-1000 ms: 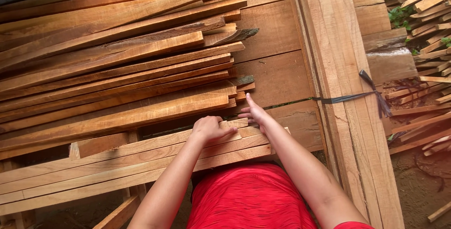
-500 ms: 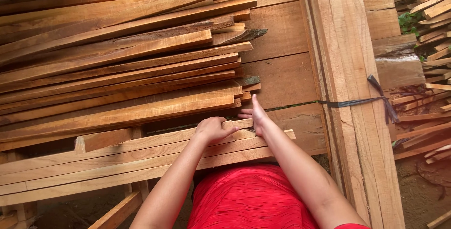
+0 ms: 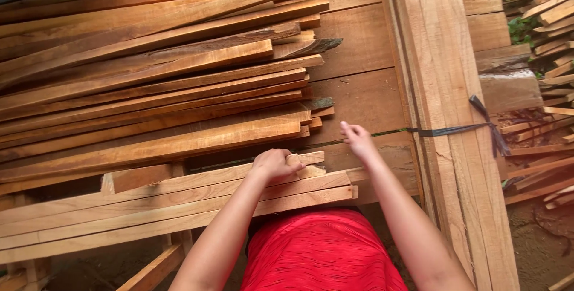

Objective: Sorting through a pile of wood planks and marking individual pieces with a pen.

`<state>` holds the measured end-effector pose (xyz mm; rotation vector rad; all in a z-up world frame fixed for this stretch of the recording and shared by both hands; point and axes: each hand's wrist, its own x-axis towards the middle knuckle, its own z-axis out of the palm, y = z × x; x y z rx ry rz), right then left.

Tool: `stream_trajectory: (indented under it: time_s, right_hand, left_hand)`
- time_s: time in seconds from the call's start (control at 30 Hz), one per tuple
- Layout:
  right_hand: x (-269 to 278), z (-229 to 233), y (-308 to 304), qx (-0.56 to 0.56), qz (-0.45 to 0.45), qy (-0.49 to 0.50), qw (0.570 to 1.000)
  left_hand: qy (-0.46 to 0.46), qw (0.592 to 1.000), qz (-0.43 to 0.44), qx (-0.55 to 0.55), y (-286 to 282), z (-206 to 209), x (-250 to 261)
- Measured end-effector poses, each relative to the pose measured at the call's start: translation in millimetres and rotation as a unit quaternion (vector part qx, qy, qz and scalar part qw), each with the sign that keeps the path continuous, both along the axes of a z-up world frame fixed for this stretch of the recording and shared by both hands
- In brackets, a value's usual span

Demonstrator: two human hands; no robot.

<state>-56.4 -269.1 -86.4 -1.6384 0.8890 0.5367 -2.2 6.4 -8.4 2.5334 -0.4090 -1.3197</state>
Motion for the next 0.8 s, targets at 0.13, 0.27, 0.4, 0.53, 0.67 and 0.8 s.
stream_trajectory:
  time_s: [0.13,0.27,0.4,0.53,0.67,0.8]
  right_hand:
    - [-41,-3,-42,-0.051,-0.021,0.029,0.998]
    - [-63,-30,-50,0.114,-0.148,0.053,0.981]
    - [-46,-10,-35,0.108,-0.011,0.086,0.990]
    - [-43,-7,-32,0.155,0.001,0.106,0.982]
    - [-43,-11,-23,0.174,-0.013,0.105,0.979]
    - [-42,-15,-14,0.177,-0.027,0.098,0.979]
  left_hand:
    - [0.006,0.999,-0.031,0.025,-3,5,4]
    - [-0.005,1.000,-0.018,0.000,0,4,-2]
    - [-0.015,1.000,-0.020,-0.001,3,-3,-4]
    - [-0.016,1.000,-0.023,0.001,2,-1,-4]
    - [-0.021,0.999,-0.026,0.006,0,4,-3]
    - [-0.026,0.999,-0.021,0.016,0,3,-6]
